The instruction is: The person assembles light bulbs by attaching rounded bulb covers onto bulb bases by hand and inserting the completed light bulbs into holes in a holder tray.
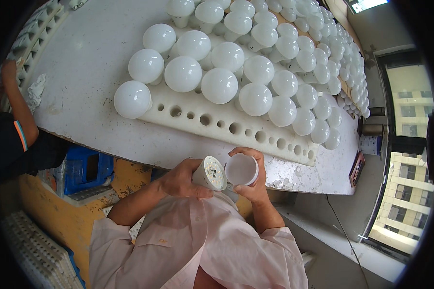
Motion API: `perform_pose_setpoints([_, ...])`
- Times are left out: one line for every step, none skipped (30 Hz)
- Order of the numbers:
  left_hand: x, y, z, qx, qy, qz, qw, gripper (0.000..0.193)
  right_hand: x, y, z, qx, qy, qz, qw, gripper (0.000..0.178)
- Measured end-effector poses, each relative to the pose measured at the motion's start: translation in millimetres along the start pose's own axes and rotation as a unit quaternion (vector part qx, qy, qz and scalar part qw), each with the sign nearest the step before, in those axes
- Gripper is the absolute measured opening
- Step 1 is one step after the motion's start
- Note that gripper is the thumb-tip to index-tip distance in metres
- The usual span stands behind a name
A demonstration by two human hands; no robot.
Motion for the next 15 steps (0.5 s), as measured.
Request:
perform_pose_setpoints([0,-1,0,0.000,-0.001,0.001,1.000,0.041,-1,2,-5,0.056,-0.021,-0.023,0.998,0.080])
perform_pose_setpoints([1,-2,-4,-0.008,-0.026,-0.008,1.000,0.043,-3,6,-10,0.112,-0.042,-0.046,0.992,0.080])
perform_pose_setpoints([1,-2,-8,-0.016,-0.051,-0.017,0.998,0.045,-7,8,-14,0.111,-0.041,-0.046,0.992,0.080])
perform_pose_setpoints([2,-5,-7,-0.014,-0.053,-0.013,0.998,0.045,-11,22,-20,0.194,-0.049,-0.096,0.975,0.079])
perform_pose_setpoints([3,-7,-8,-0.056,-0.074,-0.020,0.996,0.047,-13,36,-24,0.277,-0.058,-0.146,0.948,0.079])
perform_pose_setpoints([3,-9,-9,-0.098,-0.095,-0.026,0.990,0.049,-15,41,-28,0.275,-0.056,-0.149,0.948,0.079])
perform_pose_setpoints([3,-10,-4,-0.096,-0.096,-0.026,0.990,0.049,-15,50,-29,0.317,-0.043,-0.160,0.934,0.077])
perform_pose_setpoints([3,-10,-2,-0.124,-0.117,-0.029,0.985,0.049,-15,56,-27,0.358,-0.029,-0.171,0.917,0.074])
perform_pose_setpoints([2,-10,-4,-0.151,-0.138,-0.032,0.978,0.049,-15,59,-28,0.357,-0.027,-0.171,0.918,0.074])
perform_pose_setpoints([2,-11,-4,-0.150,-0.140,-0.031,0.978,0.049,-14,65,-25,0.392,-0.028,-0.192,0.899,0.076])
perform_pose_setpoints([2,-11,-5,-0.168,-0.148,-0.032,0.974,0.051,-13,70,-21,0.426,-0.028,-0.212,0.879,0.078])
perform_pose_setpoints([3,-12,-7,-0.186,-0.155,-0.033,0.970,0.052,-12,71,-19,0.425,-0.027,-0.212,0.880,0.078])
perform_pose_setpoints([4,-12,-9,-0.185,-0.155,-0.033,0.970,0.052,-12,69,-16,0.426,-0.012,-0.208,0.880,0.078])
perform_pose_setpoints([5,-14,-12,-0.186,-0.160,-0.030,0.969,0.053,-12,68,-13,0.428,0.004,-0.202,0.881,0.078])
perform_pose_setpoints([6,-15,-13,-0.188,-0.164,-0.028,0.968,0.055,-12,68,-12,0.428,0.004,-0.202,0.881,0.078])
Point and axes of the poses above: each hand's wrist, its own x-axis away from the middle knuckle, its own y-axis out of the palm, z = x × y, the point moved 9 cm from there along -x, towards the middle knuckle, and after that the axes turned 12 degrees about -x, right-handed, at the moved point
